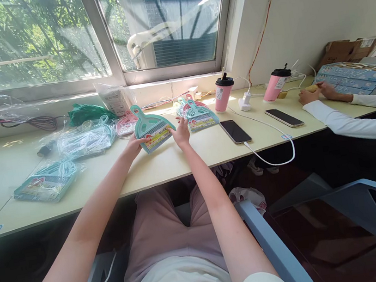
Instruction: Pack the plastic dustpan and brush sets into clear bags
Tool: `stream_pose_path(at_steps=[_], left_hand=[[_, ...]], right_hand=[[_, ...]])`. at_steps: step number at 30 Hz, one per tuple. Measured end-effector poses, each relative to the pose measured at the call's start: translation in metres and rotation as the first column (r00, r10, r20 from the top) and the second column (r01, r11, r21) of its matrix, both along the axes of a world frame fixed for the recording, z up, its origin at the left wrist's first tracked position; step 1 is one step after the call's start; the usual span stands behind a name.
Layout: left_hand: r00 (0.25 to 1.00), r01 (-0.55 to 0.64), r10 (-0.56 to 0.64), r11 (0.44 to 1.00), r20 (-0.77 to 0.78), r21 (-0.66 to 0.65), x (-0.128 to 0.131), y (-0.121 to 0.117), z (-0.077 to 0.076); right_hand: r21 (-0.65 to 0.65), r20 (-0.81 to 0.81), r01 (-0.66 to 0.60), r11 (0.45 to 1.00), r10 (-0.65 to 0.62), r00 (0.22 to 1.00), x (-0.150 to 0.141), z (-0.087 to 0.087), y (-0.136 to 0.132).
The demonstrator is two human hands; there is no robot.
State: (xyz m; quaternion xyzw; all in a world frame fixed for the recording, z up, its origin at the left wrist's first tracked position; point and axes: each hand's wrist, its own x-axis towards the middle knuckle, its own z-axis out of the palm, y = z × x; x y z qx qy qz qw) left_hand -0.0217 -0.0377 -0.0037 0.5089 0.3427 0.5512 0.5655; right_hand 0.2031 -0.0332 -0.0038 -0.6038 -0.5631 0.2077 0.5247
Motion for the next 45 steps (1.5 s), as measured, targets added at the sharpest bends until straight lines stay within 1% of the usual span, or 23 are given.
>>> stream_pose_path(at_steps=[2,3,4,5,7,9,10,11,12,17,25,27,30,32,37,45], left_hand=[[1.0,-0.005,0.005,1.0,0.014,0.009,0.0,0.001,0.0],[1.0,-0.01,0.01,1.0,0.018,0.013,0.0,0.001,0.0],[1.0,-0.016,0.016,1.0,0.023,0.018,0.0,0.0,0.001],[0.999,-0.025,0.024,0.999,0.029,0.025,0.0,-0.001,0.002],[0.998,-0.044,0.042,0.998,0.048,0.042,0.001,-0.003,0.005],[0.997,-0.05,0.046,0.997,0.066,0.058,0.002,-0.006,0.007],[0.997,-0.047,0.043,0.997,0.07,0.06,0.003,-0.007,0.008],[0.997,-0.042,0.038,0.997,0.069,0.058,0.003,-0.008,0.009],[0.997,-0.033,0.03,0.998,0.067,0.056,0.004,-0.009,0.009],[0.998,0.0,-0.004,0.998,0.059,0.066,0.006,-0.009,0.008],[0.998,-0.006,0.003,0.999,0.067,0.047,0.006,-0.007,0.006],[0.998,-0.007,0.003,0.998,0.068,0.055,0.005,-0.007,0.007],[0.997,-0.023,0.018,0.998,0.073,0.061,0.004,-0.008,0.008],[0.997,-0.031,0.027,0.998,0.073,0.053,0.003,-0.009,0.009],[0.998,-0.012,0.008,0.998,0.067,0.058,0.007,-0.009,0.009],[0.998,0.029,-0.031,0.999,0.061,0.043,0.006,-0.007,0.008]], right_hand=[[-0.041,-0.16,-0.016,0.999,0.009,0.987,-0.001,0.0,0.003],[-0.073,-0.267,-0.051,0.996,0.03,0.963,-0.002,0.0,0.004],[-0.103,-0.382,-0.11,0.989,0.063,0.922,-0.003,0.001,0.005],[-0.123,-0.49,-0.193,0.973,0.11,0.865,-0.005,0.001,0.006],[-0.124,-0.657,-0.391,0.912,0.22,0.721,-0.009,0.002,0.004],[-0.104,-0.742,-0.547,0.83,0.301,0.598,-0.014,0.003,0.001],[-0.1,-0.765,-0.59,0.801,0.317,0.56,-0.015,0.003,-0.001],[-0.104,-0.781,-0.608,0.787,0.315,0.54,-0.016,0.003,-0.003],[-0.111,-0.789,-0.609,0.786,0.303,0.534,-0.017,0.004,-0.005],[-0.113,-0.8,-0.553,0.825,0.254,0.543,-0.016,0.006,-0.009],[-0.09,-0.789,-0.518,0.851,0.256,0.559,-0.017,0.007,-0.01],[-0.081,-0.783,-0.526,0.846,0.273,0.559,-0.017,0.008,-0.011],[-0.044,-0.762,-0.585,0.81,0.351,0.543,-0.018,0.007,-0.012],[-0.036,-0.741,-0.603,0.797,0.383,0.551,-0.018,0.005,-0.012],[-0.06,-0.728,-0.536,0.842,0.33,0.6,-0.019,0.002,-0.01],[-0.038,-0.729,-0.519,0.854,0.332,0.599,-0.018,0.001,-0.008]])
